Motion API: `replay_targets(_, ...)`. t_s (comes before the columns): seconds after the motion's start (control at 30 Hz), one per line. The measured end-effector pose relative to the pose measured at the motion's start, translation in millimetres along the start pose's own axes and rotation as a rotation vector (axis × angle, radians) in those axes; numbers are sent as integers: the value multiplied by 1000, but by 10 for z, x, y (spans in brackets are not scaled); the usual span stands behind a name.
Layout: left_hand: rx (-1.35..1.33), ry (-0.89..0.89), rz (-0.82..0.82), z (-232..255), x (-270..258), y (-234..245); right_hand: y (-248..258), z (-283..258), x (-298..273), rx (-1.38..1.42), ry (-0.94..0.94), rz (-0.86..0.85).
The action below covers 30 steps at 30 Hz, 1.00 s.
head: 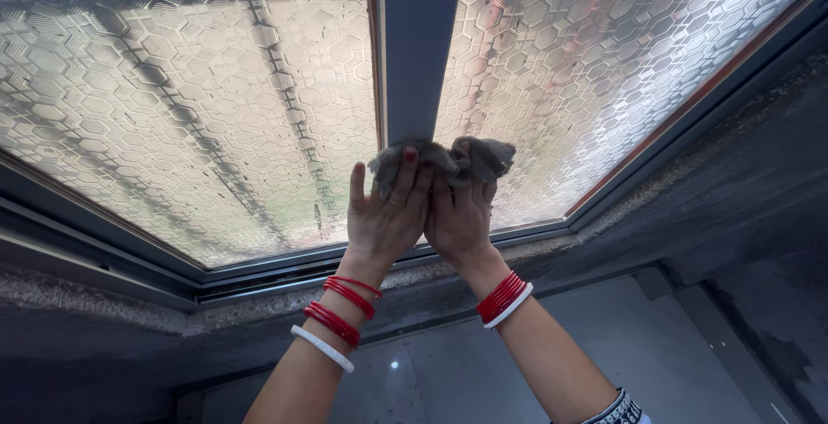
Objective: The person wipes a textured glass window using a cloth. They clean the glass surface and the metal frame, moving the cloth in circular and linear motions to remove dirt.
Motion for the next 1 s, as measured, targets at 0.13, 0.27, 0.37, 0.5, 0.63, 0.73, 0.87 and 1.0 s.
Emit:
replay_targets(0.13, -43, -16, -3, -61, 59, 15, -14, 80, 22, 8, -17, -54)
replay_targets(0.27, -50, 29, 88, -181, 542, 250, 194, 119, 509, -10, -6, 68)
replay_targets(0.37, -44, 41, 137, -246, 779, 345, 324, 103, 737, 4, -10, 110)
replay_targets(0.5, -48, 54, 145, -217, 731, 308, 320, 65, 700, -4, -17, 94)
replay_targets(0.63, -64, 51, 118, -158, 536, 249, 261, 38, 564, -1, -7, 103)
replay_targets(0.73, -74, 57, 125, -162, 531, 265, 281, 10, 544, 16, 1, 109)
replay_targets(0.87, -58, 15, 173, -224, 759, 411, 372, -9, 732, 36, 4, 134)
replay_targets(1.0, -57, 23, 203, -333, 1027, 493, 421, 54, 942, 30, 1, 158)
Point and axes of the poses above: each hand's wrist, its own x-axis towards the middle knuckle, its own y-axis out of the back of the hand, z = x × y, the point moved 7 cm from there along x, towards the middle knuckle, and after that the axes turned 4 degrees about z, right-handed, at the moved point
